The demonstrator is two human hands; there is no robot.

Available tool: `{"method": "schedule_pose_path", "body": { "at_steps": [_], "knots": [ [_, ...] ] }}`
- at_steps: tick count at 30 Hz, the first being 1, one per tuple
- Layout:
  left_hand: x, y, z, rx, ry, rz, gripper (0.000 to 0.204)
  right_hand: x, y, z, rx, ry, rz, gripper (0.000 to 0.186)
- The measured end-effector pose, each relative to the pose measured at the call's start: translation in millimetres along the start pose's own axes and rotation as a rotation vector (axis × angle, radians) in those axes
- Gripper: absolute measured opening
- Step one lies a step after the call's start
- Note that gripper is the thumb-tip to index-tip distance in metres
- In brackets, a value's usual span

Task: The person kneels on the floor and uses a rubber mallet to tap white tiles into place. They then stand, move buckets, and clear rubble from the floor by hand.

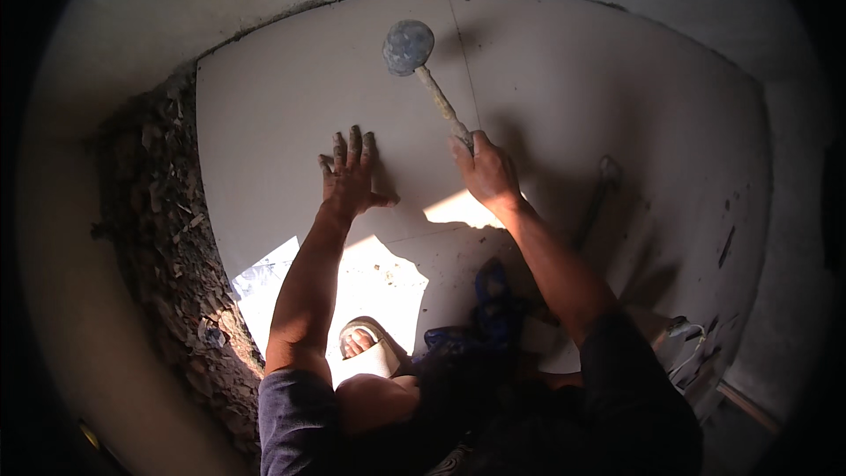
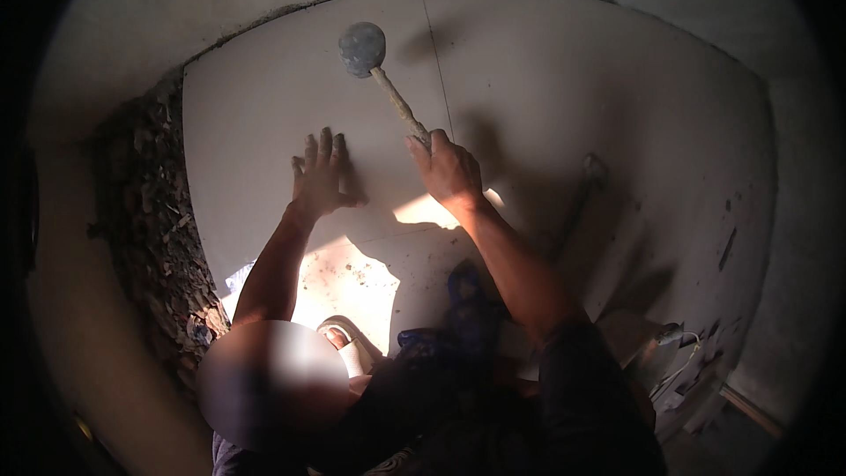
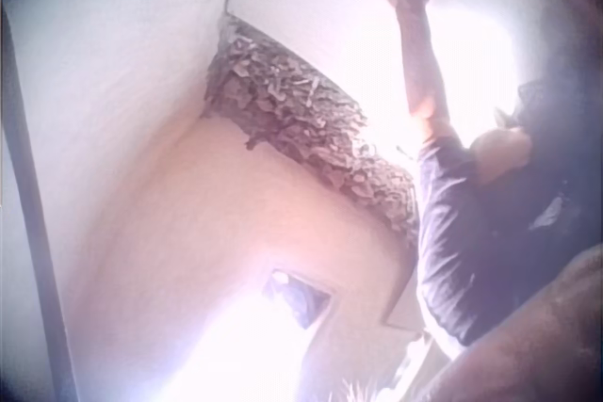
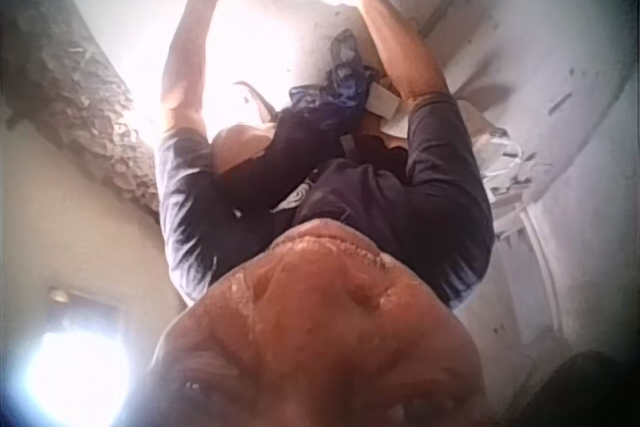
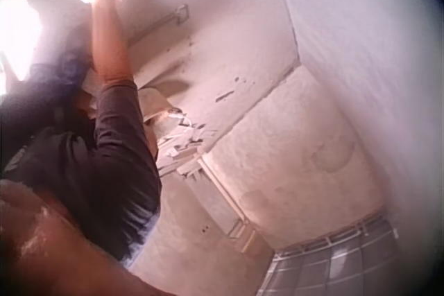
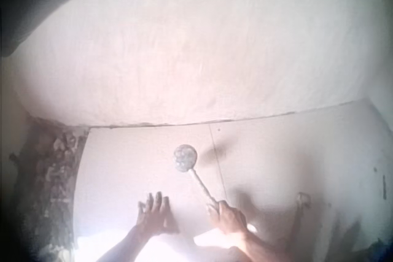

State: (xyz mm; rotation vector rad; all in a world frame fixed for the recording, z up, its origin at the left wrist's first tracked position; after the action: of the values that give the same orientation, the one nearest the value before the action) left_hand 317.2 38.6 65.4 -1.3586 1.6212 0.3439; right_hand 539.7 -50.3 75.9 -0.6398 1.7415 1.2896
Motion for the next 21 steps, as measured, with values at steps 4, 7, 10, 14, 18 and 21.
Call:
{"method": "schedule_pose_path", "body": {
  "at_steps": [4, 7, 10, 14, 18, 21],
  "knots": [
    [-0.3, -3.2, -1.6, -0.025, 0.007, 0.018, 0.129, -2.5, 1.5, -8.8, 0.0, 0.147, -0.202, 0.045],
    [-2.8, -4.3, -1.2, -0.057, 0.044, -0.009, 0.135, -4.0, 4.7, -8.9, 0.017, 0.07, -0.025, 0.044],
    [-2.2, -3.0, -1.1, -0.059, 0.063, -0.016, 0.135, 0.4, 3.0, -9.8, -0.092, 0.061, -0.13, 0.043],
    [0.0, -1.3, 0.5, -0.057, 0.031, 0.001, 0.135, 3.0, -5.1, -14.4, -0.087, 0.105, -0.163, 0.042],
    [1.3, -2.6, -1.2, -0.068, 0.033, -0.003, 0.135, -9.9, -0.9, -21.2, -0.126, 0.074, -0.217, 0.039],
    [-0.3, -4.0, -3.4, -0.056, 0.008, -0.014, 0.133, -27.0, 6.1, -16.2, -0.16, 0.107, -0.385, 0.042]
  ]
}}
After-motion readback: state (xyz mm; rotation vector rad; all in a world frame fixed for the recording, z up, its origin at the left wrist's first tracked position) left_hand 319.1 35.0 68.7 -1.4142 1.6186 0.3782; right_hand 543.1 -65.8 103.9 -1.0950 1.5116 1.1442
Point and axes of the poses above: each hand's wrist, its own z-axis towards the middle knuckle, its own x-axis out of the palm, y = z × x, the point moved 1 cm from there along z, towards the middle knuckle, and after that the axes turned 15 degrees about -z, right-handed, at the moved point
